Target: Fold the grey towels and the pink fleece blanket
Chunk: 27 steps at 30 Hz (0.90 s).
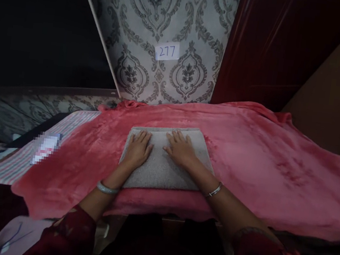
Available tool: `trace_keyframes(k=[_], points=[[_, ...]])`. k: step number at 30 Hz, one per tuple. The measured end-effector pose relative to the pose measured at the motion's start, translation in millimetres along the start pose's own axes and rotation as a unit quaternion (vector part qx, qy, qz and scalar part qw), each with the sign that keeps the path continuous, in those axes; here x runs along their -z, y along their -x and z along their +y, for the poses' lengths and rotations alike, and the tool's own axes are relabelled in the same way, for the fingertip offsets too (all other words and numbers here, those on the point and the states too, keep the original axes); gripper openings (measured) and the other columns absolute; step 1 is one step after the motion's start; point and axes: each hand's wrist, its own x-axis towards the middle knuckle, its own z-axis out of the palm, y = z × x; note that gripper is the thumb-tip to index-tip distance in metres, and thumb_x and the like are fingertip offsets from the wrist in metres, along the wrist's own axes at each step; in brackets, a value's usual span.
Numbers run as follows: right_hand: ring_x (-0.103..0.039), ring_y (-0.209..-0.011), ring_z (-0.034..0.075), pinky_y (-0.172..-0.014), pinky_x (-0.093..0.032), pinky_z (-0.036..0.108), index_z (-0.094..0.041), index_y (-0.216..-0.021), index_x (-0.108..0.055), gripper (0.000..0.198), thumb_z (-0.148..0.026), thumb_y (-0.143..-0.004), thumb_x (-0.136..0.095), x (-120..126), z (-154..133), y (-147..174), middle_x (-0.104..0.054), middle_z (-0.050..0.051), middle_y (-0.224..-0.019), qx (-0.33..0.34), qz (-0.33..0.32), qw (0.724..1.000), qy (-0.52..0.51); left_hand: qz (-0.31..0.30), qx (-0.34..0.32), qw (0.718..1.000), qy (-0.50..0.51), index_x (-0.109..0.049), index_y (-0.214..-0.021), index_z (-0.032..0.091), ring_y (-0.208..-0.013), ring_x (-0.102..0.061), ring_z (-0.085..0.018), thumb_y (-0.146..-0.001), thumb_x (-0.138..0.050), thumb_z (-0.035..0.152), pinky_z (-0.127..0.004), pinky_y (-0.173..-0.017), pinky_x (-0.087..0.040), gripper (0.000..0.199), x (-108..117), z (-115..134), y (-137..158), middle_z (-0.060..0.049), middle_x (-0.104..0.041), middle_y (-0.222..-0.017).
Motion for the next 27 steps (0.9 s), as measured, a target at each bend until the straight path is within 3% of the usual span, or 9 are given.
trace_keyframes(k=[5,10,16,20,24,27], points=[[-0.017,-0.154,0.032,-0.121,-0.016,0.058,-0.019,-0.160,-0.031,0.065,-0.050,-0.102,-0.033,-19,-5,-1,-0.021,0.012,-0.167,-0.006,0.001,1.000,0.012,-0.067,0.044,0.996,-0.034,-0.037,-0.155,0.012,-0.154,-0.023,-0.031,-0.102,-0.036,0.039,-0.057,-0.124,-0.018,0.059,0,0,-3,-0.018,-0.031,-0.164],[-0.018,-0.153,0.031,-0.121,-0.017,0.058,-0.019,-0.159,-0.034,0.064,-0.051,-0.103,-0.029,-32,0,2,-0.023,0.013,-0.166,0.005,0.042,0.999,0.017,-0.082,0.047,0.995,-0.033,-0.036,-0.156,0.014,-0.154,-0.023,-0.028,-0.102,-0.037,0.040,-0.054,-0.125,-0.018,0.060,2,-1,-6,-0.016,-0.030,-0.165],[-0.016,-0.154,0.031,-0.121,-0.017,0.058,-0.018,-0.160,-0.032,0.064,-0.047,-0.102,-0.033,-24,-1,1,-0.021,0.012,-0.167,-0.007,0.004,1.000,0.018,-0.055,0.066,0.995,0.042,-0.042,-0.153,0.019,-0.155,-0.022,-0.027,-0.101,-0.035,0.029,-0.060,-0.122,-0.020,0.053,5,-43,3,-0.012,-0.029,-0.165],[-0.015,-0.154,0.033,-0.120,-0.017,0.061,-0.015,-0.159,-0.032,0.064,-0.043,-0.102,-0.037,-14,-30,-8,-0.020,0.015,-0.166,-0.019,-0.013,1.000,0.006,-0.055,0.039,0.990,0.121,-0.039,-0.155,0.025,-0.154,-0.023,-0.023,-0.099,-0.042,0.028,-0.054,-0.123,-0.023,0.056,-3,-75,10,-0.008,-0.029,-0.166],[-0.015,-0.154,0.029,-0.122,-0.016,0.058,-0.015,-0.160,-0.030,0.063,-0.040,-0.102,-0.035,-16,-82,-25,-0.022,0.012,-0.166,0.071,-0.014,0.997,-0.034,-0.057,0.051,0.986,0.150,-0.037,-0.156,0.021,-0.155,-0.021,-0.021,-0.100,-0.039,0.027,-0.049,-0.126,-0.015,0.057,-9,-82,12,-0.009,-0.027,-0.166],[-0.017,-0.154,0.027,-0.122,-0.015,0.058,-0.017,-0.160,-0.030,0.062,-0.038,-0.102,-0.034,-26,-103,-37,-0.024,0.009,-0.166,0.118,-0.012,0.992,-0.050,-0.056,0.053,0.986,0.146,-0.037,-0.156,0.020,-0.155,-0.020,-0.020,-0.100,-0.036,0.026,-0.049,-0.126,-0.013,0.057,-12,-80,14,-0.009,-0.026,-0.166]])
